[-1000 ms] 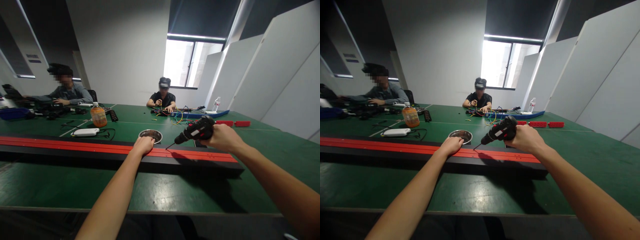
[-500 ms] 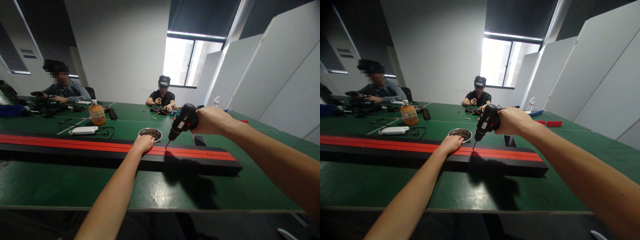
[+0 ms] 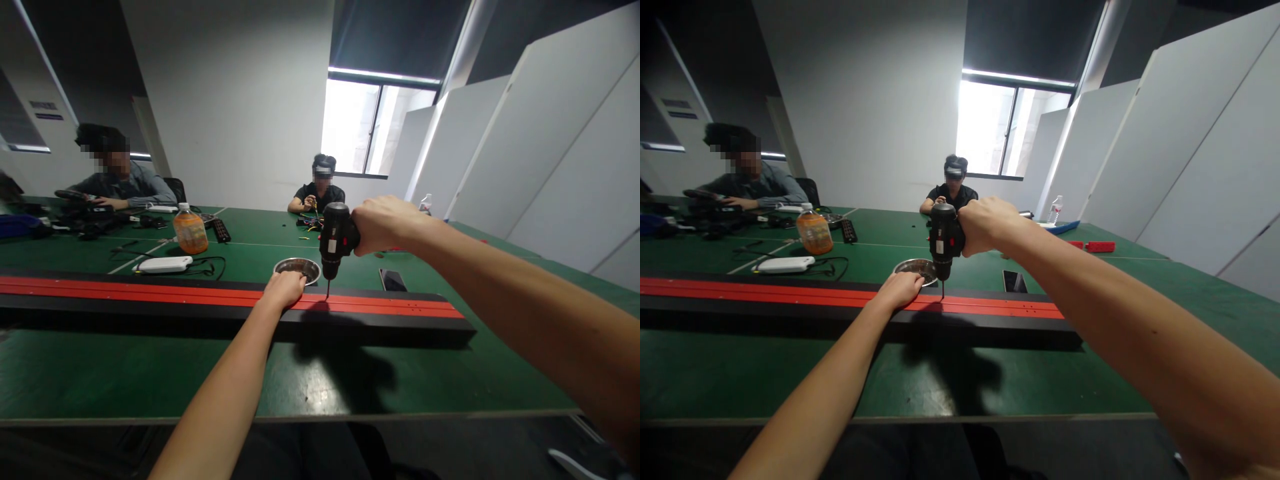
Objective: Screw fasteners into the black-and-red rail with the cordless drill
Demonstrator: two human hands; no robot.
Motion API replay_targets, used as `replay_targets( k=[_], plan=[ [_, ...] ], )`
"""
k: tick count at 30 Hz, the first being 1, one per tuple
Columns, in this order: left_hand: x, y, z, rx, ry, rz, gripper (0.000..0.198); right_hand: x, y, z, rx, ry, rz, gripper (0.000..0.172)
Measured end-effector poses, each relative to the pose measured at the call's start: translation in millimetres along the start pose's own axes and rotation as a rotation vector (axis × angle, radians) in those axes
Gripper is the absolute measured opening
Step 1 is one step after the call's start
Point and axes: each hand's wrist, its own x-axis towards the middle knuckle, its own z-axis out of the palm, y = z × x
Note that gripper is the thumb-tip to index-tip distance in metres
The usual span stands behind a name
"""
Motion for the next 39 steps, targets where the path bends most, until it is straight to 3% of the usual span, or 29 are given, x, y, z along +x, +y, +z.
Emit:
replay_targets(
  k=[16, 26, 29, 32, 36, 39],
  plan=[
    [1, -3, 3.4, -0.025, 0.022, -0.004, 0.048, -11, 4, -1, -0.021, -0.061, 0.108, 0.039],
    [2, 0, 5.7, 0.084, 0.076, -0.046, 0.058, -57, 21, 4, 0.057, -0.011, 0.186, 0.045],
    [1, 1, 4.8, 0.081, 0.092, -0.042, 0.057, -71, 29, 7, 0.169, 0.034, 0.276, 0.046],
    [1, 2, 3.1, 0.079, 0.097, -0.041, 0.055, -79, 33, 21, 0.345, 0.168, 0.374, 0.047],
    [0, 1, 1.1, 0.074, 0.071, 0.001, 0.051, -85, 20, 57, 0.901, 0.330, 0.458, 0.048],
    [0, 0, 1.3, 0.050, 0.078, -0.004, 0.048, -87, 1, 85, 1.194, 0.365, 0.609, 0.041]
  ],
)
